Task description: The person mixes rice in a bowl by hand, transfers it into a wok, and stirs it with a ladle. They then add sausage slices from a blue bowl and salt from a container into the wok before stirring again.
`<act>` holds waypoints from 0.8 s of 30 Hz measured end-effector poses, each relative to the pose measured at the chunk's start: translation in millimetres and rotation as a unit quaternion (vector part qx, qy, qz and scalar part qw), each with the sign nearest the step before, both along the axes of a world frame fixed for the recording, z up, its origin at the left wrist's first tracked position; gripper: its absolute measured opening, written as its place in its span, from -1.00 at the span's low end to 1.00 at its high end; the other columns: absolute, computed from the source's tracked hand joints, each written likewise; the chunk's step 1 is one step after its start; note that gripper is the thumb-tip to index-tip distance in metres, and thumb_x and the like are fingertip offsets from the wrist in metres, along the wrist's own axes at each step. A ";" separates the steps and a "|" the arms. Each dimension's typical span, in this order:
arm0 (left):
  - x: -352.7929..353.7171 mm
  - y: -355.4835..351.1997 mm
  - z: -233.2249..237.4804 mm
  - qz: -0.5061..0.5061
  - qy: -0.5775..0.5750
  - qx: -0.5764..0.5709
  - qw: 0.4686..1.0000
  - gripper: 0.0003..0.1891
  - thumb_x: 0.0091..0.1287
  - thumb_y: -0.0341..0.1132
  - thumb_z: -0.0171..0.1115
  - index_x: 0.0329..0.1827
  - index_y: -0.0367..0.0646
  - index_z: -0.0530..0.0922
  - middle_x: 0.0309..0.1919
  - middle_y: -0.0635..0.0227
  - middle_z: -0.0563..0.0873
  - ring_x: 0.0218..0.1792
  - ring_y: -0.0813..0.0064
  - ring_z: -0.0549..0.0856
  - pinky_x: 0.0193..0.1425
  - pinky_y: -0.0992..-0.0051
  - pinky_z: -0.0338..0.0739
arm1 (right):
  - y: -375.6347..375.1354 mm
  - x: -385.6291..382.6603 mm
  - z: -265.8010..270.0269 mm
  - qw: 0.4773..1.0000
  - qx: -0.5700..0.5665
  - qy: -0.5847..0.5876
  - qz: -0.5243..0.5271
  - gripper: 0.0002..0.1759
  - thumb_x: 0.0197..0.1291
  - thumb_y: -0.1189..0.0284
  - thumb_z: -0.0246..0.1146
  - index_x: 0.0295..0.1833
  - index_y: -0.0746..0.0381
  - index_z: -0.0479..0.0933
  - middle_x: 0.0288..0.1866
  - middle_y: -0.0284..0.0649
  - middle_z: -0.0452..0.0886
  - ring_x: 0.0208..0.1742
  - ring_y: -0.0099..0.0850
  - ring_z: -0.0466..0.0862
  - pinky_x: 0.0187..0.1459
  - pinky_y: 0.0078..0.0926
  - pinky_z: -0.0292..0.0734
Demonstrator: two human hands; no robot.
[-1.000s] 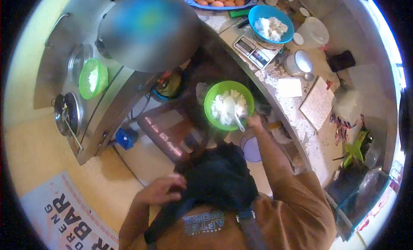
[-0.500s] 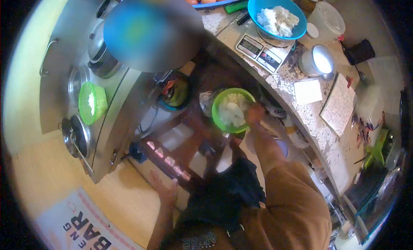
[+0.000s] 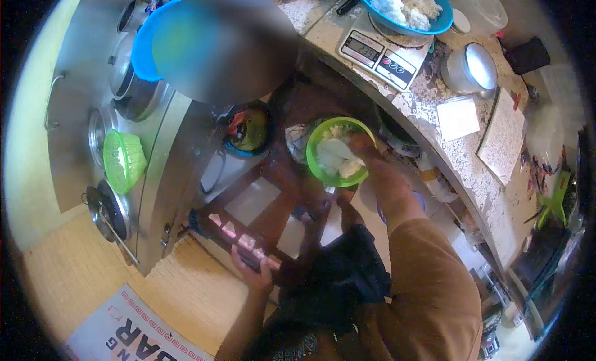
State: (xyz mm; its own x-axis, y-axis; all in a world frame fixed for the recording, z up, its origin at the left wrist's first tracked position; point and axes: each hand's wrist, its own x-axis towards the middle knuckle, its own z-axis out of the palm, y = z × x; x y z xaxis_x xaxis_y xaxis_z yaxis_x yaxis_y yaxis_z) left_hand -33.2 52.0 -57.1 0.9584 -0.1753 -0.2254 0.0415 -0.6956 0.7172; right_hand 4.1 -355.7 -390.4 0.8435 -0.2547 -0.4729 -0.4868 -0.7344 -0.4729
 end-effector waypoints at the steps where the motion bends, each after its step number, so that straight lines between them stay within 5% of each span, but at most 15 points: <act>1: -0.3 0.8 0.0 0.007 0.014 -0.011 1.000 -0.17 0.16 -0.41 0.13 0.46 -0.37 -0.11 0.28 -0.08 0.15 0.24 0.11 0.32 0.33 0.23 0.27 | 4.0 0.3 5.7 1.000 0.000 0.000 0.001 -0.69 0.09 0.33 0.12 -0.19 0.35 0.58 -0.25 0.10 0.64 -0.23 0.05 0.67 -0.18 -0.08 0.60; 4: 5.4 -23.7 18.9 0.037 0.051 -0.051 0.997 -0.16 0.17 -0.43 0.13 0.46 -0.34 -0.14 0.29 -0.10 0.12 0.14 0.19 0.44 0.10 0.30 0.49 | 13.1 -2.5 -5.5 0.980 -0.176 0.008 0.096 -0.69 0.08 0.36 0.10 -0.21 0.37 0.59 -0.25 0.14 0.64 -0.27 0.07 0.68 -0.23 -0.07 0.61; 5: 4.3 -24.8 18.7 0.038 0.050 -0.056 0.996 -0.16 0.17 -0.43 0.13 0.46 -0.34 -0.14 0.29 -0.10 0.12 0.14 0.19 0.44 0.10 0.30 0.49 | 5.4 -5.9 -19.6 0.987 -0.114 -0.024 0.107 -0.69 0.08 0.36 0.10 -0.23 0.38 0.58 -0.26 0.15 0.64 -0.27 0.07 0.67 -0.22 -0.07 0.61; 8: 5.3 -26.1 16.6 0.041 0.057 -0.041 0.997 -0.15 0.18 -0.46 0.12 0.46 -0.31 -0.19 0.14 -0.11 0.32 -0.12 0.29 0.61 -0.09 0.35 0.58 | 22.9 -1.7 -18.5 0.965 -0.231 -0.126 0.004 -0.73 0.08 0.38 0.11 -0.23 0.35 0.58 -0.26 0.10 0.65 -0.26 0.01 0.68 -0.18 -0.08 0.60; 11: 12.3 -27.5 21.6 0.036 0.070 -0.117 0.990 -0.17 0.21 -0.47 0.10 0.46 -0.29 -0.22 -0.12 -0.02 0.52 -0.37 0.35 0.67 -0.14 0.35 0.59 | 19.3 2.4 -6.8 0.990 -0.095 -0.044 -0.091 -0.73 0.04 0.38 0.15 -0.17 0.26 0.60 -0.26 0.02 0.65 -0.27 -0.05 0.66 -0.20 -0.09 0.58; 12: 20.5 -25.1 23.6 -0.082 -0.075 0.055 0.992 -0.17 0.22 -0.48 0.08 0.46 -0.27 -0.24 -0.22 0.04 0.55 -0.47 0.38 0.65 -0.20 0.37 0.60 | 23.1 -1.0 -7.0 0.990 -0.096 -0.045 -0.090 -0.73 0.04 0.38 0.15 -0.17 0.26 0.60 -0.26 0.02 0.65 -0.27 -0.05 0.66 -0.20 -0.09 0.58; 14: 21.3 -26.8 22.6 -0.191 -0.217 0.217 0.932 -0.17 0.24 -0.48 0.06 0.47 -0.24 -0.27 -0.32 0.10 0.58 -0.58 0.41 0.63 -0.25 0.39 0.61 | 24.5 -11.2 -13.2 0.986 -0.112 -0.056 -0.107 -0.74 0.01 0.41 0.18 -0.16 0.25 0.59 -0.29 -0.01 0.65 -0.28 -0.05 0.65 -0.21 -0.08 0.57; 15: 13.3 -27.6 20.6 -0.105 -0.094 0.050 0.989 -0.17 0.24 -0.48 0.06 0.47 -0.24 -0.26 -0.30 0.09 0.58 -0.55 0.41 0.64 -0.27 0.40 0.61 | 26.1 -24.5 -11.8 0.970 -0.137 -0.193 -0.059 -0.75 -0.01 0.41 0.20 -0.17 0.18 0.61 -0.32 -0.07 0.66 -0.27 -0.06 0.66 -0.18 -0.11 0.57; 17: 7.3 -24.7 13.1 -0.017 0.031 -0.122 0.992 -0.18 0.25 -0.47 0.06 0.47 -0.24 -0.26 -0.28 0.09 0.57 -0.52 0.41 0.64 -0.28 0.41 0.61 | 27.8 -21.1 4.4 0.980 -0.117 -0.120 -0.108 -0.76 0.00 0.40 0.20 -0.16 0.14 0.62 -0.30 -0.08 0.66 -0.26 -0.07 0.66 -0.16 -0.12 0.57; 18: 8.1 -24.0 11.1 -0.007 0.048 -0.150 0.988 -0.18 0.24 -0.47 0.06 0.47 -0.25 -0.26 -0.30 0.11 0.57 -0.54 0.41 0.64 -0.28 0.41 0.61 | 30.6 -20.9 0.5 0.983 -0.088 -0.043 -0.156 -0.76 0.01 0.39 0.20 -0.16 0.10 0.63 -0.29 -0.09 0.66 -0.24 -0.08 0.66 -0.14 -0.13 0.56; 20: 5.7 -19.9 12.9 0.000 0.066 -0.174 0.983 -0.18 0.24 -0.47 0.05 0.47 -0.25 -0.26 -0.32 0.13 0.58 -0.55 0.41 0.63 -0.28 0.41 0.60 | 38.8 -20.0 -8.9 0.959 -0.106 -0.104 -0.241 -0.78 0.02 0.39 0.21 -0.17 0.02 0.64 -0.25 -0.11 0.66 -0.18 -0.12 0.66 -0.10 -0.18 0.55; 22: 7.7 -31.9 25.6 -0.015 0.036 -0.103 0.994 -0.19 0.23 -0.46 0.07 0.47 -0.29 -0.21 -0.20 0.06 0.54 -0.45 0.36 0.65 -0.23 0.39 0.61 | 38.4 -4.7 73.2 0.963 -0.004 -0.064 -0.263 -0.75 0.07 0.39 0.19 -0.10 0.03 0.63 -0.19 -0.11 0.66 -0.10 -0.15 0.65 -0.03 -0.19 0.54; 23: 7.7 -34.1 26.9 -0.021 0.026 -0.081 0.996 -0.19 0.22 -0.45 0.07 0.47 -0.31 -0.20 -0.16 0.03 0.53 -0.42 0.34 0.65 -0.22 0.39 0.61 | 43.5 -17.0 -21.4 0.959 0.017 -0.049 -0.280 -0.70 0.10 0.38 0.18 -0.01 0.02 0.60 -0.12 -0.10 0.67 -0.05 -0.14 0.65 0.05 -0.16 0.51; 24: 6.1 -27.4 19.6 -0.011 0.008 -0.062 0.998 -0.19 0.20 -0.44 0.09 0.47 -0.33 -0.16 -0.02 -0.03 0.45 -0.22 0.25 0.62 -0.07 0.34 0.57 | 40.5 -18.5 -5.8 0.958 0.016 -0.049 -0.281 -0.70 0.10 0.38 0.18 -0.01 0.02 0.60 -0.12 -0.10 0.67 -0.05 -0.14 0.65 0.05 -0.16 0.51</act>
State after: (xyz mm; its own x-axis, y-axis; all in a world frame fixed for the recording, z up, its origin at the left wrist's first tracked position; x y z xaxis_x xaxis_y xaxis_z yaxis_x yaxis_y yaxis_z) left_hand -27.1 24.6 -37.5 0.9503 -0.2236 -0.2168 0.0401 -0.6026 0.7970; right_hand -14.4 -315.1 -396.2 0.6180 -0.6691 -0.4128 -0.7533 -0.3537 -0.5545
